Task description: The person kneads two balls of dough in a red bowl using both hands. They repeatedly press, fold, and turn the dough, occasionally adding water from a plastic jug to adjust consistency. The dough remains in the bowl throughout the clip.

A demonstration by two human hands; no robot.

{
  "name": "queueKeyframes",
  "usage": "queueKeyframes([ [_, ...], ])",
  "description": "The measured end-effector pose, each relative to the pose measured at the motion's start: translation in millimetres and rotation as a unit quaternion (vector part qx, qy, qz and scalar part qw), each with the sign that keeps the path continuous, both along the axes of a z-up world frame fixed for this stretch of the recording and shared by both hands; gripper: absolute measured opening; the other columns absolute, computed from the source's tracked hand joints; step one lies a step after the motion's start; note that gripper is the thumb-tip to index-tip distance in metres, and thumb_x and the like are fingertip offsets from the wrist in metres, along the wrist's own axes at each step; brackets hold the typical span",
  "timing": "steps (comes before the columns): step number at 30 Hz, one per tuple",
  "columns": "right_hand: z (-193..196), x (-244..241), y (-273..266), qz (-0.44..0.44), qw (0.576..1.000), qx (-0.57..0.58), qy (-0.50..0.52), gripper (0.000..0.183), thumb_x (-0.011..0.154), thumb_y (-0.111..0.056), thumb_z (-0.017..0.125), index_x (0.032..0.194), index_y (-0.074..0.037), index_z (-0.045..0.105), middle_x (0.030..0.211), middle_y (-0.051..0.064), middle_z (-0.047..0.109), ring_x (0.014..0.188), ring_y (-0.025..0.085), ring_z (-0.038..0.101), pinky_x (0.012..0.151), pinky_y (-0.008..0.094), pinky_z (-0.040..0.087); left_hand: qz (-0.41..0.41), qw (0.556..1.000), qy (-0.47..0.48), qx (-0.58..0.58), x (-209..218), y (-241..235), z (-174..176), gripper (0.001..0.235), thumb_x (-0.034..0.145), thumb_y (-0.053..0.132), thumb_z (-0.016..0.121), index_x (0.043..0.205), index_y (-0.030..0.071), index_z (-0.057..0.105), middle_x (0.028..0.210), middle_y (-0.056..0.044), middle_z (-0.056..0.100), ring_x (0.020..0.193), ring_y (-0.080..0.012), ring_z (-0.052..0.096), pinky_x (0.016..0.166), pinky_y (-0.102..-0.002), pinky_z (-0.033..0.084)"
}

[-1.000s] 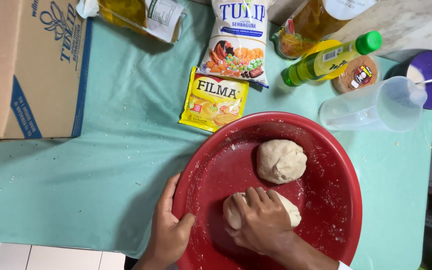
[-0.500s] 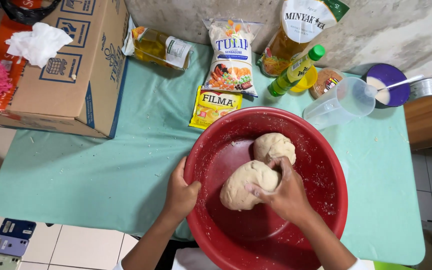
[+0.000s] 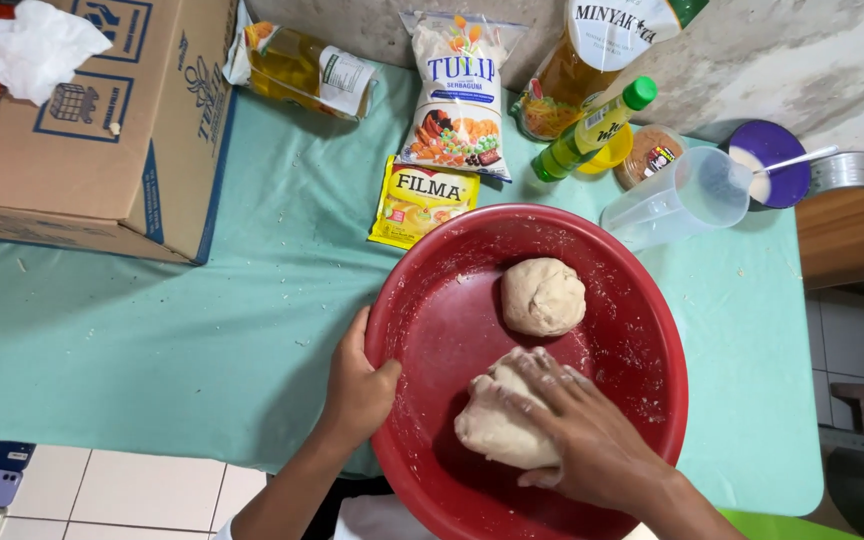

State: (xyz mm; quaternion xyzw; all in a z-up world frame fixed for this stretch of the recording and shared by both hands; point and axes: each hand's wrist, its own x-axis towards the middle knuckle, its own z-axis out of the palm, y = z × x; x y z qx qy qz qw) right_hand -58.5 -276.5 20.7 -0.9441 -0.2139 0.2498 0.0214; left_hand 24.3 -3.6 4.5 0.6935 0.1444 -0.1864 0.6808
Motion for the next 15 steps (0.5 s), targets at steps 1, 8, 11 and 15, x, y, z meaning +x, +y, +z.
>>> queueKeyframes([
  [1, -0.2, 1.7, 7.9, 0.053, 0.992, 0.098, -0.053, 0.124, 0.064, -0.056, 0.108, 0.158, -0.024, 0.035, 0.169, 0.013, 0.02, 0.154, 0.038, 0.016, 0.119, 0.056, 0.019, -0.006, 1.0, -0.002, 0.013, -0.1, 0.4, -2.1, 0.056, 0.072, -0.001, 0.052, 0.125, 0.011, 0.066, 0.104, -0.005, 0.078, 0.089, -0.0211, 0.076, 0.078, -0.035, 0.061],
  [8, -15.3, 28.6, 39.1, 0.13, 0.946, 0.264, -0.134, 0.071, 0.06, -0.039, 0.099, 0.114, -0.004, 0.068, 0.128, 0.022, 0.06, 0.135, 0.054, 0.047, 0.114, 0.074, 0.028, -0.012, 0.999, -0.032, -0.014, -5.4, 3.1, -9.7, 0.057, 0.074, 0.0, 0.05, 0.13, 0.006, 0.061, 0.107, -0.007, 0.078, 0.091, -0.0185, 0.075, 0.084, -0.033, 0.062],
  [11, -20.8, 42.8, 49.7, 0.15, 0.94, 0.249, -0.176, 0.05, 0.066, -0.04, 0.088, 0.097, -0.007, 0.067, 0.115, 0.02, 0.066, 0.116, 0.048, 0.062, 0.103, 0.07, 0.044, -0.007, 0.998, -0.064, -0.014, -4.1, 3.5, -9.6, 0.06, 0.07, -0.004, 0.047, 0.127, 0.005, 0.063, 0.105, -0.008, 0.078, 0.088, -0.0193, 0.076, 0.083, -0.033, 0.064],
  [15, -31.5, 59.5, 67.5, 0.151, 0.932, 0.242, -0.224, 0.044, 0.077, -0.047, 0.086, 0.077, -0.011, 0.06, 0.074, 0.005, 0.054, 0.064, 0.024, 0.054, 0.09, 0.06, 0.054, 0.014, 0.999, -0.031, -0.023, -6.4, 2.6, -16.4, 0.061, 0.068, -0.003, 0.047, 0.126, 0.006, 0.062, 0.108, -0.01, 0.075, 0.091, -0.0208, 0.074, 0.081, -0.032, 0.067],
])
